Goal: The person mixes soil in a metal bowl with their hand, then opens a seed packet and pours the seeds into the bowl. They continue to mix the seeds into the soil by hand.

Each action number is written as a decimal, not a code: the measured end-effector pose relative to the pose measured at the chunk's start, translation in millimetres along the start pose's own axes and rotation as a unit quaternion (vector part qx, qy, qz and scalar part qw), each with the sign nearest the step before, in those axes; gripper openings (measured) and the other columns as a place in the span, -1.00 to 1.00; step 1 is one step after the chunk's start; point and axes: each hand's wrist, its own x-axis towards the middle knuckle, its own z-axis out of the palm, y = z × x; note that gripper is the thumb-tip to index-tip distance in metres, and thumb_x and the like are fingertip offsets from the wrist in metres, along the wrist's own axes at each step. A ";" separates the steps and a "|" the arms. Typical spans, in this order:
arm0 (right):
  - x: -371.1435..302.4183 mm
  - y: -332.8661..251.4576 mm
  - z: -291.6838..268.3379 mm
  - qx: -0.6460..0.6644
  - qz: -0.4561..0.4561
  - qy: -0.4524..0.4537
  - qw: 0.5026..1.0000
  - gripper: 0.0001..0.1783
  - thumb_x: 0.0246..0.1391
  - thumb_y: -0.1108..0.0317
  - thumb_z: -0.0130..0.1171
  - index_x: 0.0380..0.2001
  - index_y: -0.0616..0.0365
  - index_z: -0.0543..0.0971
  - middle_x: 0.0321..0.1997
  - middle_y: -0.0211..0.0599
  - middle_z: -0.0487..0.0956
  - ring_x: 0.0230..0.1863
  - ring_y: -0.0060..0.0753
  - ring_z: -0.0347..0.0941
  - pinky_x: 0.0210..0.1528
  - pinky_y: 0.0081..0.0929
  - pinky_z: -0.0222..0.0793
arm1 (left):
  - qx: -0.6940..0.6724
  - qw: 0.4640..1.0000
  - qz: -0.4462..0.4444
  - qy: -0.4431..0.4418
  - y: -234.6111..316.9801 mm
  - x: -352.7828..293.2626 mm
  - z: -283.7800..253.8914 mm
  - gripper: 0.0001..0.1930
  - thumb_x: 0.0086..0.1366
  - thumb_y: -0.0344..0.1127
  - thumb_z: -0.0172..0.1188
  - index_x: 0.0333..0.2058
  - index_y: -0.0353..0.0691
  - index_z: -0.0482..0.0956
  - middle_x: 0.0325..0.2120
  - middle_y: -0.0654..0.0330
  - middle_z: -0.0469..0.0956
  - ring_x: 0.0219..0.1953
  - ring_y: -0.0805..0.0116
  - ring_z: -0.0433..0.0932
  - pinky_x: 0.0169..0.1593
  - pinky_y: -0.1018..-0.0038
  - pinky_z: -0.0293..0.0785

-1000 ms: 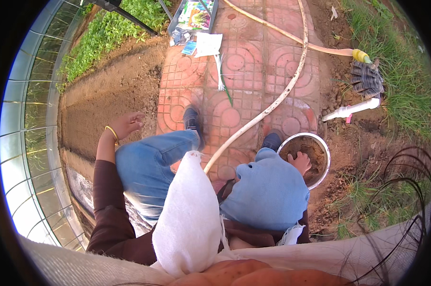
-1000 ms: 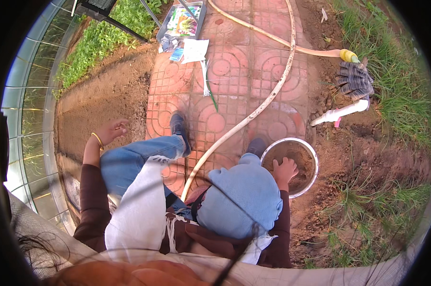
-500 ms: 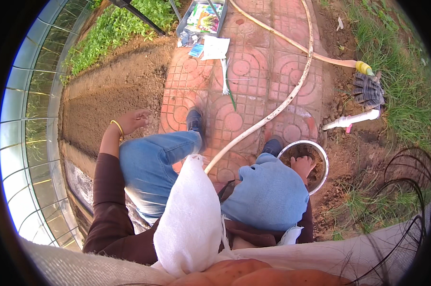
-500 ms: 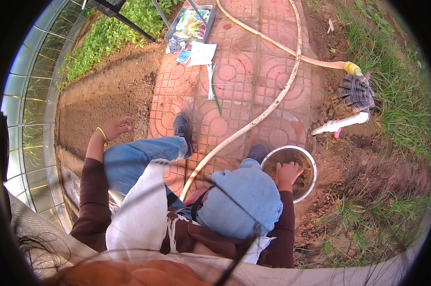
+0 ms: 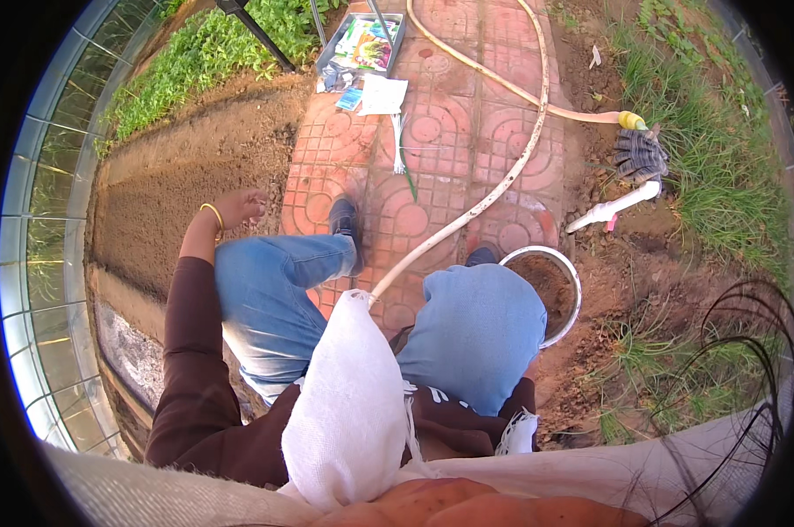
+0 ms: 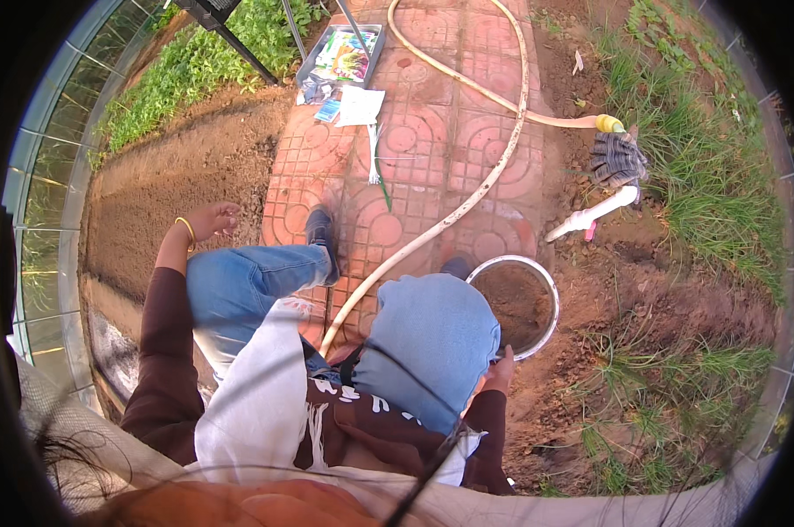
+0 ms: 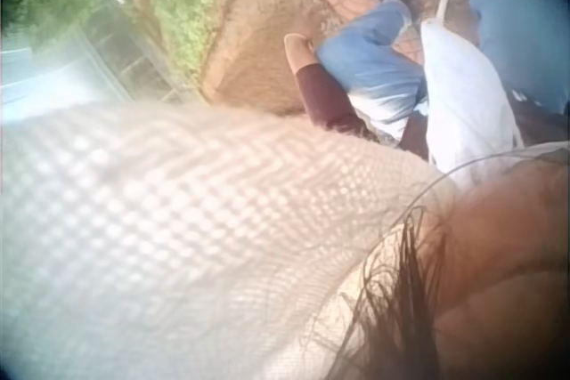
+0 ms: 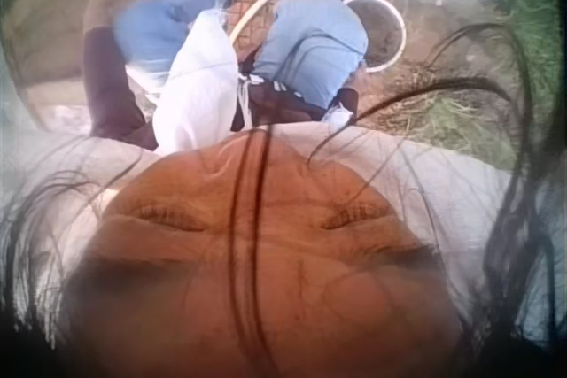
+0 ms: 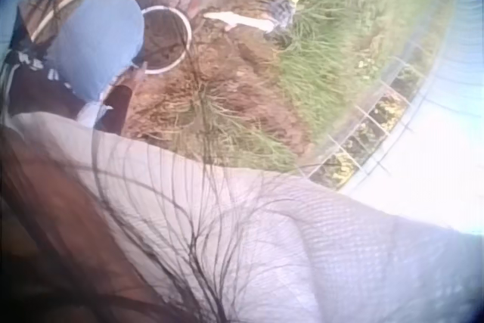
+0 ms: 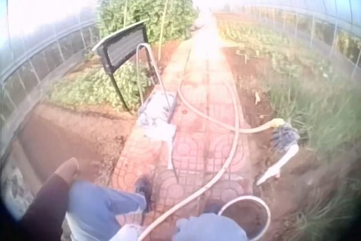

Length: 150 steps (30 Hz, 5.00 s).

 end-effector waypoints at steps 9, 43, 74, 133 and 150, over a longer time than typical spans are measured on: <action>-99.1 7.0 26.7 0.152 -0.055 -0.071 0.984 -0.66 0.02 0.54 0.01 -0.07 0.28 0.45 -0.13 -0.21 0.57 -0.19 -0.24 0.54 0.00 -0.41 0.49 | -0.144 0.989 -0.038 -0.017 -94.7 -5.0 15.2 -0.47 0.28 -0.23 0.10 0.20 -0.24 0.29 -0.21 0.17 0.58 -0.27 0.42 0.55 -0.18 0.47 0.50; -114.8 -28.9 32.8 0.204 -0.120 0.000 0.972 -0.62 0.00 0.49 0.03 -0.05 0.21 0.38 -0.19 -0.25 0.53 -0.28 -0.29 0.53 -0.33 -0.34 0.56 | -0.053 0.998 0.018 -0.030 -33.8 18.5 9.3 -0.55 0.33 -0.24 0.04 0.15 -0.27 0.36 -0.21 0.22 0.58 -0.34 0.49 0.51 -0.28 0.52 0.42; -116.7 -4.9 3.2 -0.549 -0.172 0.105 0.811 -0.57 0.07 0.03 0.17 -0.47 0.27 0.58 -0.54 -0.10 0.59 -0.41 -0.16 0.56 -0.33 -0.23 0.43 | -0.127 0.986 -0.107 -0.033 -101.8 24.8 -2.6 -0.51 0.35 -0.14 0.04 0.19 -0.20 0.29 -0.29 0.32 0.52 -0.32 0.55 0.49 -0.29 0.62 0.38; -47.6 -110.3 54.0 -0.476 -0.280 0.175 0.815 -0.52 0.23 0.06 -0.04 -0.18 0.33 0.54 -0.17 0.20 0.56 -0.10 0.16 0.46 -0.03 -0.14 0.31 | -0.124 0.987 -0.101 -0.033 -104.1 18.0 -10.1 -0.44 0.34 -0.08 0.06 0.22 -0.22 0.27 -0.20 0.24 0.54 -0.28 0.54 0.49 -0.26 0.63 0.38; -8.7 -135.9 104.2 -0.609 -0.285 0.188 0.716 -0.71 0.04 0.24 0.22 -0.22 0.19 0.63 -0.22 0.02 0.62 -0.14 0.00 0.55 -0.07 -0.20 0.44 | -0.130 0.986 -0.101 -0.036 -91.7 16.6 -9.1 -0.45 0.34 -0.11 0.07 0.21 -0.23 0.26 -0.29 0.34 0.49 -0.33 0.59 0.43 -0.28 0.64 0.36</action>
